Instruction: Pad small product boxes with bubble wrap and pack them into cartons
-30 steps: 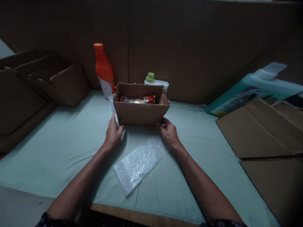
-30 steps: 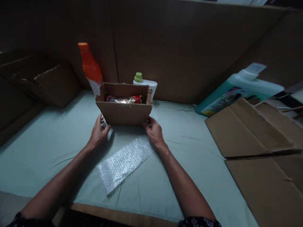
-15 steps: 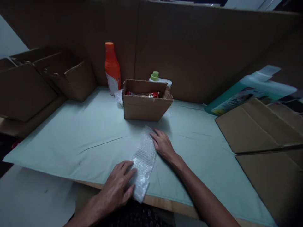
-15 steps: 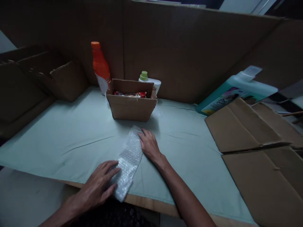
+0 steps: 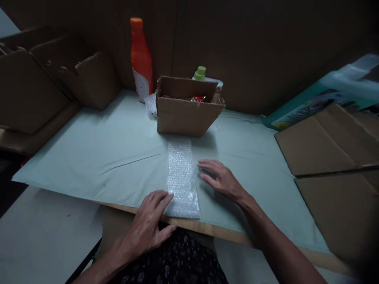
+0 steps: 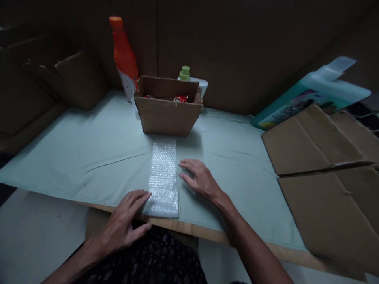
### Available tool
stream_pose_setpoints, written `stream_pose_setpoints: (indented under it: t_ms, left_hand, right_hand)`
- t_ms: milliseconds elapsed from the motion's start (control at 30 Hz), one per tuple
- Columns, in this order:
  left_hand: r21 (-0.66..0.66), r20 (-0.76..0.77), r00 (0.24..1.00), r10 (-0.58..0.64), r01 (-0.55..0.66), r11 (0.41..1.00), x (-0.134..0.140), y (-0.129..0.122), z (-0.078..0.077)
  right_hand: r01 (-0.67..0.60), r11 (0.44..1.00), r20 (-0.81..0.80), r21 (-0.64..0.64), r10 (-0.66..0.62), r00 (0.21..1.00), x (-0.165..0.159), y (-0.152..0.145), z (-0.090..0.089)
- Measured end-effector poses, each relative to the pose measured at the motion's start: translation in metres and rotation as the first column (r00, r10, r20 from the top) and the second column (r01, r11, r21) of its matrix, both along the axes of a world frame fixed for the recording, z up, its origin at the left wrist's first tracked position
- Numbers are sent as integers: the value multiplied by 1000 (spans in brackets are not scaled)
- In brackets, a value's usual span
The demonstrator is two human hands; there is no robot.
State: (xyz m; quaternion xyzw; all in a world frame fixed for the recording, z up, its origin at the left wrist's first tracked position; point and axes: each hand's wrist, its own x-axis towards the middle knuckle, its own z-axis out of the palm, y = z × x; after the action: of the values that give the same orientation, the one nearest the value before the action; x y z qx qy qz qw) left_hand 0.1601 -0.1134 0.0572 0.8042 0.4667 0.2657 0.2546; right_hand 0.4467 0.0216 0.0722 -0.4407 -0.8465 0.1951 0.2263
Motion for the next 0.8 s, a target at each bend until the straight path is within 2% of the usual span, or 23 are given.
stream_pose_setpoints:
  t_ms: [100, 200, 300, 400, 533, 633, 700, 800]
  left_hand:
    - [-40, -25, 999, -30, 29, 999, 2, 0, -5]
    - [-40, -46, 996, -70, 69, 997, 4, -1, -11]
    - [-24, -59, 995, -79, 78, 997, 6, 0, -15]
    - [-17, -51, 997, -57, 56, 998, 8, 1, -16]
    - [-2, 28, 1000, -13, 13, 1000, 11, 2, -18]
    - [-36, 160, 987, 28, -22, 999, 12, 0, -19]
    - [-99, 224, 972, 74, -53, 994, 11, -3, -18]
    - [-271, 247, 953, 175, -105, 957, 9, -9, -9]
  right_hand:
    - [-50, 991, 7, -126, 52, 999, 8, -55, 11]
    - [-37, 993, 110, -111, 50, 993, -9, -90, 5]
    - [22, 1000, 188, -10, -19, 982, -29, -102, -11]
    - [51, 997, 175, 50, -59, 983, -40, -105, -21]
    - [72, 996, 30, 59, -74, 997, -46, -113, -20]
    - [96, 995, -134, -3, -96, 986, -49, -121, -14]
    - [106, 989, -243, -99, -127, 962, -49, -126, -8]
    - [106, 968, -356, -229, -185, 916, -49, -131, 3]
